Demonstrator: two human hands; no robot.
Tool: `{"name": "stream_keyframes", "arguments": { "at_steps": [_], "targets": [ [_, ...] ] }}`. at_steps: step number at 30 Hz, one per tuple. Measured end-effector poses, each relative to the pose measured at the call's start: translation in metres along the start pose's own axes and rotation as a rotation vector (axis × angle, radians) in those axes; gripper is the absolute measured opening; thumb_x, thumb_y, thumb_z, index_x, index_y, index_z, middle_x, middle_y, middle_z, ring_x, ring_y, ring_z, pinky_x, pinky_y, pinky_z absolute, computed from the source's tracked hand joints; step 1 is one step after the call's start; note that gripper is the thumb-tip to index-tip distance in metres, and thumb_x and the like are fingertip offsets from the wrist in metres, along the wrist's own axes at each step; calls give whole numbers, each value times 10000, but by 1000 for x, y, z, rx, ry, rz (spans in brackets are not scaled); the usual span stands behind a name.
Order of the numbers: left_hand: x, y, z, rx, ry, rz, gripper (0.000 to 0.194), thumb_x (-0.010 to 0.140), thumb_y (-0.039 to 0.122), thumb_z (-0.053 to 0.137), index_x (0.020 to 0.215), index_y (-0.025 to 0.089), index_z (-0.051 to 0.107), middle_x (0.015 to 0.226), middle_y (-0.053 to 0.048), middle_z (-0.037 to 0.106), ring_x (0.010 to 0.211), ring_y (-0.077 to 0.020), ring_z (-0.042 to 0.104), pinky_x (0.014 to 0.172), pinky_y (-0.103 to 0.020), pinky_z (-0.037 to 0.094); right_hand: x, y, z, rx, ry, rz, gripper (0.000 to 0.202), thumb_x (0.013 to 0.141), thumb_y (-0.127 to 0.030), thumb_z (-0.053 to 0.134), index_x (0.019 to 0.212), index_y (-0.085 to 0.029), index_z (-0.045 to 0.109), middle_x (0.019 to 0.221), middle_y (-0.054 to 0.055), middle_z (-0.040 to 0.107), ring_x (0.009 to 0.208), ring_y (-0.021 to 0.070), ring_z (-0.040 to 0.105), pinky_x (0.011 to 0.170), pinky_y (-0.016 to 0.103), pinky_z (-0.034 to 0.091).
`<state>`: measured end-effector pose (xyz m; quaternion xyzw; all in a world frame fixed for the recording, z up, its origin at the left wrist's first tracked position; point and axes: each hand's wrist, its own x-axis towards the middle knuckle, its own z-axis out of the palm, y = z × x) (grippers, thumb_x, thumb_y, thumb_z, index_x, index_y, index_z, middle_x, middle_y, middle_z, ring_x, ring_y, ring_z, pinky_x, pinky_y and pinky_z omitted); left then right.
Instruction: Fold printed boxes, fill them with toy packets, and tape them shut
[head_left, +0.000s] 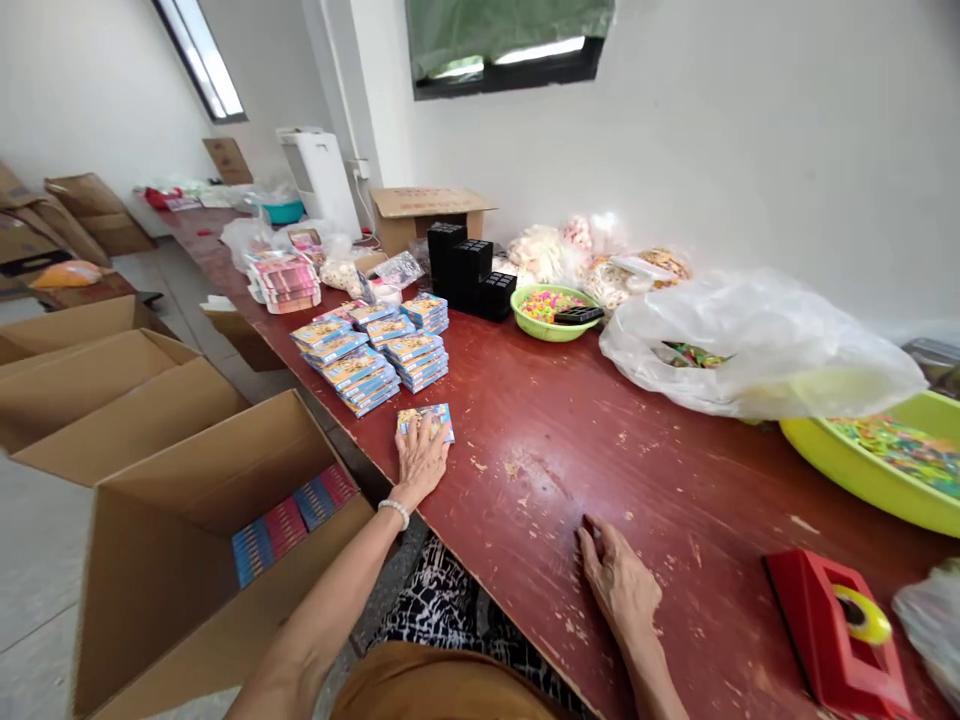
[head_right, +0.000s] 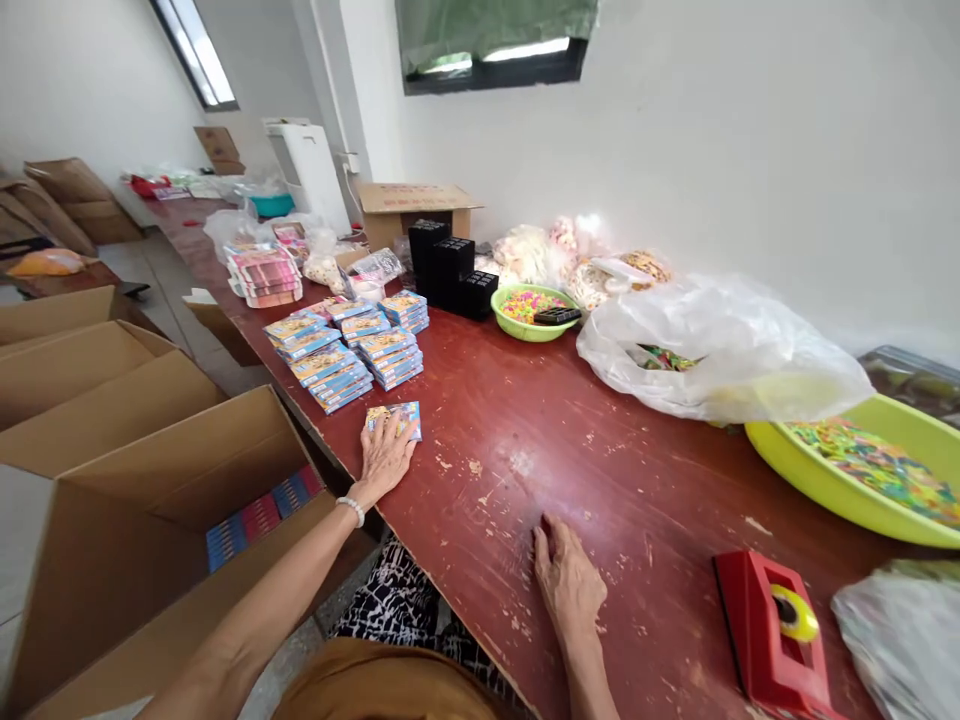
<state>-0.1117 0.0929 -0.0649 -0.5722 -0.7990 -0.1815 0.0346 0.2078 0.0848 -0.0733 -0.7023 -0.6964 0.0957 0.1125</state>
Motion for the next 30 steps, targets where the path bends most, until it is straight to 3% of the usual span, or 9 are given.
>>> {"name": "stream_keyframes", "arguments": {
  "at_steps": [8, 12, 17, 21, 23, 26, 28, 30],
  "targets": [
    [3, -2, 2, 22, 26, -124, 531, 953, 210, 498, 1468, 249, 623, 1601, -199, 493, 1514, -455, 364, 1161, -718, 306, 23, -16, -13, -147, -80, 41, 377, 1066, -413, 458, 1327, -322, 715, 1011, 92, 831, 878, 292, 812, 687, 336, 577],
    [5, 0, 3, 20, 40, -136, 542, 953, 214, 504, 1486, 180, 599, 1611, -249, 456, 1515, -498, 343, 1153, -757, 283, 46, -26, -18, -163, -64, 26, 369, 1075, -369, 439, 1310, -302, 715, 1035, 97, 826, 873, 271, 808, 658, 306, 543],
    [3, -4, 4, 16, 153, -107, 529, 991, 263, 455, 1475, 94, 582, 1586, -334, 432, 1516, -550, 304, 1115, -831, 243, 68, -32, -22, -117, -32, 25, 335, 1064, -298, 472, 1297, -290, 711, 1078, 102, 816, 881, 223, 795, 655, 263, 497],
    [-3, 7, 11, 42, 225, 68, 523, 1006, 236, 439, 1486, 76, 572, 1600, -330, 417, 1546, -515, 274, 1156, -802, 227, 79, -32, -20, -102, -26, 67, 299, 1062, -280, 500, 1273, -299, 710, 1007, 70, 819, 860, 196, 792, 649, 231, 465],
    [-4, 26, 17, 67, 157, 186, 517, 1000, 189, 438, 1490, 118, 586, 1607, -286, 440, 1545, -473, 312, 1196, -750, 229, 85, -33, -17, -91, -34, 67, 296, 1062, -266, 496, 1268, -291, 706, 1010, 67, 820, 857, 196, 792, 648, 228, 458],
    [6, 64, 29, 103, -79, 312, 536, 1015, 208, 444, 1542, 177, 536, 1631, -230, 437, 1536, -429, 359, 1223, -676, 265, 98, -34, -14, -75, -39, 47, 310, 1068, -263, 471, 1287, -291, 689, 1053, 72, 819, 886, 199, 793, 664, 231, 461],
    [23, 85, 36, 110, -236, 356, 541, 1035, 257, 441, 1571, 206, 494, 1652, -205, 413, 1545, -415, 350, 1226, -659, 273, 107, -35, -12, -72, -41, 35, 317, 1067, -259, 466, 1296, -292, 682, 1059, 74, 820, 899, 201, 794, 673, 235, 465],
    [46, 97, 43, 97, -313, 375, 530, 1039, 295, 456, 1566, 247, 501, 1665, -175, 401, 1555, -406, 335, 1229, -664, 262, 117, -34, -10, -73, -41, 21, 316, 1060, -251, 474, 1291, -300, 684, 1051, 66, 823, 903, 199, 797, 675, 232, 468]
  ]
}}
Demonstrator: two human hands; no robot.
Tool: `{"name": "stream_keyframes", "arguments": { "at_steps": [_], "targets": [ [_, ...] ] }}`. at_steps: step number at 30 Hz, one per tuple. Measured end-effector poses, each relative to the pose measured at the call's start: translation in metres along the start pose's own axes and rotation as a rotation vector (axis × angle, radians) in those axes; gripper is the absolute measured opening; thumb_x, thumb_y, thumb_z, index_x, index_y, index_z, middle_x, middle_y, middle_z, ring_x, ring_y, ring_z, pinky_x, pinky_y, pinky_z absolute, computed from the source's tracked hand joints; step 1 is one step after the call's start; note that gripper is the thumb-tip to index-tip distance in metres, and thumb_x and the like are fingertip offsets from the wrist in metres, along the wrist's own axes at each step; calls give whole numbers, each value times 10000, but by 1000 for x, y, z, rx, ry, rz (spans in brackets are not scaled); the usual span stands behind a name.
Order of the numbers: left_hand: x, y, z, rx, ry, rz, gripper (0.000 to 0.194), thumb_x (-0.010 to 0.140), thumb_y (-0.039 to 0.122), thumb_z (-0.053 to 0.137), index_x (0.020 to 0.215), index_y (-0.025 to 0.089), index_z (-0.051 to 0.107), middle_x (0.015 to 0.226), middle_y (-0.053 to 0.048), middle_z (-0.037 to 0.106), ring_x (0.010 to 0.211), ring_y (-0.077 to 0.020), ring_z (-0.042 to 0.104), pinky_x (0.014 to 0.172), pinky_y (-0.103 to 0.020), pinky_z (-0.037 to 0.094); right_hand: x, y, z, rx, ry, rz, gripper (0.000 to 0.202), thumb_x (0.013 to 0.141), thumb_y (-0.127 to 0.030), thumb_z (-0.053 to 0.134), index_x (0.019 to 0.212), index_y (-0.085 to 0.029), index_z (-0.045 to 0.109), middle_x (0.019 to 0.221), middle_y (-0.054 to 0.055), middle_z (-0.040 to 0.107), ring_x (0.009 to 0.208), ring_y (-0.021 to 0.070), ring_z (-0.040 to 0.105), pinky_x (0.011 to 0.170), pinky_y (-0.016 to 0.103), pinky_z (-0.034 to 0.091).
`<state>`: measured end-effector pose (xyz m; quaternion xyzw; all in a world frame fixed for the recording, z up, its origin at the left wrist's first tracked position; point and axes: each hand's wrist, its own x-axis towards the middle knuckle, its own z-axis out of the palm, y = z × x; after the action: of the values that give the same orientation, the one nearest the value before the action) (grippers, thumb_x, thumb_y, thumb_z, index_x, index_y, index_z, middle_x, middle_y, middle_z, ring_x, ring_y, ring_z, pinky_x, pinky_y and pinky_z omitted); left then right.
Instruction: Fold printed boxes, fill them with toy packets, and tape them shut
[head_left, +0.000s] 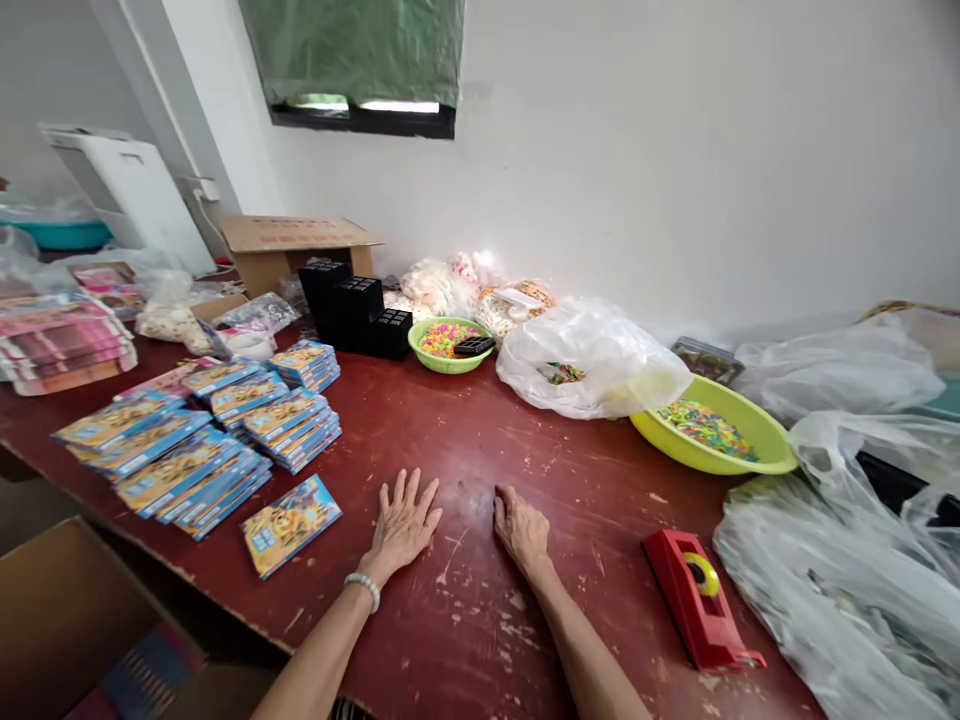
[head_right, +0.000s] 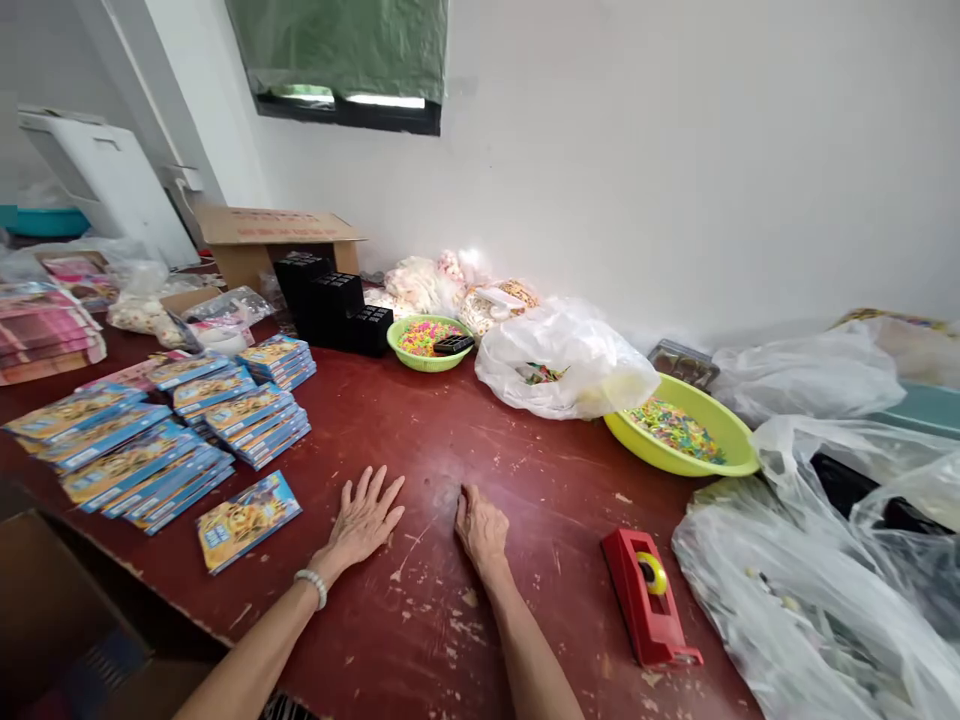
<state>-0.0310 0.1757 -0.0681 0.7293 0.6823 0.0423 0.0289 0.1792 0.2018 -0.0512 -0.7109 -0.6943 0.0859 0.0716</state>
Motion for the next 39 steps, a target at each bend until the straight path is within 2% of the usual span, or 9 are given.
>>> {"name": "stream_keyframes", "arguments": {
  "at_steps": [3, 8, 14, 18, 22, 27, 30, 35, 39],
  "targets": [
    [39, -10, -3, -32, -9, 1, 524, 1023, 349, 512, 1544, 298, 527, 1670, -142, 402, 1559, -405, 328, 1230, -681, 235, 16, 3, 4, -5, 11, -28, 316, 1045, -244, 492, 1278, -311, 695, 1028, 56, 828, 898, 201, 800, 669, 229, 474],
    [93, -26, -5, -78, -9, -54, 591, 994, 471, 558, 1550, 272, 522, 1680, -168, 369, 1571, -444, 274, 1218, -722, 186, 54, 9, 14, -6, 60, -61, 337, 1017, -245, 492, 1251, -315, 723, 1008, 54, 832, 856, 219, 801, 637, 235, 488],
    [125, -33, -3, -171, 2, -75, 614, 982, 470, 592, 1565, 303, 496, 1702, -162, 328, 1582, -454, 236, 1213, -735, 184, 121, 8, 25, 32, 185, -128, 321, 979, -281, 493, 1171, -311, 748, 974, 33, 814, 805, 207, 775, 636, 260, 547],
    [126, -35, 2, -225, 33, -71, 613, 959, 435, 635, 1549, 314, 518, 1696, -157, 345, 1577, -460, 245, 1217, -741, 173, 198, -10, 6, 67, 293, -233, 423, 966, -305, 462, 1322, -208, 669, 1065, 103, 762, 870, 232, 740, 783, 362, 606],
    [129, -37, 8, -275, 16, -78, 627, 950, 437, 642, 1551, 315, 510, 1694, -157, 341, 1575, -464, 250, 1211, -757, 177, 303, -53, -37, 53, 356, -288, 542, 985, -378, 506, 1481, -160, 515, 1402, 206, 620, 1299, 332, 584, 1081, 505, 481],
    [133, -41, 18, -360, 17, -88, 643, 957, 541, 605, 1554, 325, 506, 1703, -154, 310, 1579, -456, 244, 1213, -775, 156, 399, -111, -66, -32, 206, -186, 905, 778, -554, 803, 1523, -176, 458, 1610, 219, 413, 1508, 453, 336, 1194, 630, 294],
    [132, -40, 22, -390, 35, -86, 667, 953, 585, 589, 1559, 319, 502, 1709, -159, 294, 1585, -449, 233, 1219, -774, 144, 420, -129, -61, -70, 64, -121, 1060, 620, -526, 924, 1510, -167, 474, 1556, 248, 469, 1478, 497, 368, 1163, 695, 283],
    [130, -39, 21, -409, 55, -85, 658, 953, 562, 590, 1556, 312, 510, 1711, -158, 301, 1584, -443, 240, 1221, -776, 132, 428, -134, -56, -88, -40, -38, 1046, 509, -463, 979, 1411, -145, 556, 1461, 273, 548, 1419, 532, 424, 1119, 684, 343],
    [130, -37, 21, -411, 66, -95, 648, 901, 439, 676, 1522, 294, 561, 1693, -170, 345, 1573, -463, 257, 1213, -784, 133, 420, -127, -77, -29, 38, -16, 969, 645, -521, 893, 1451, -148, 504, 1423, 265, 554, 1354, 498, 501, 1072, 613, 413]
  ]
}}
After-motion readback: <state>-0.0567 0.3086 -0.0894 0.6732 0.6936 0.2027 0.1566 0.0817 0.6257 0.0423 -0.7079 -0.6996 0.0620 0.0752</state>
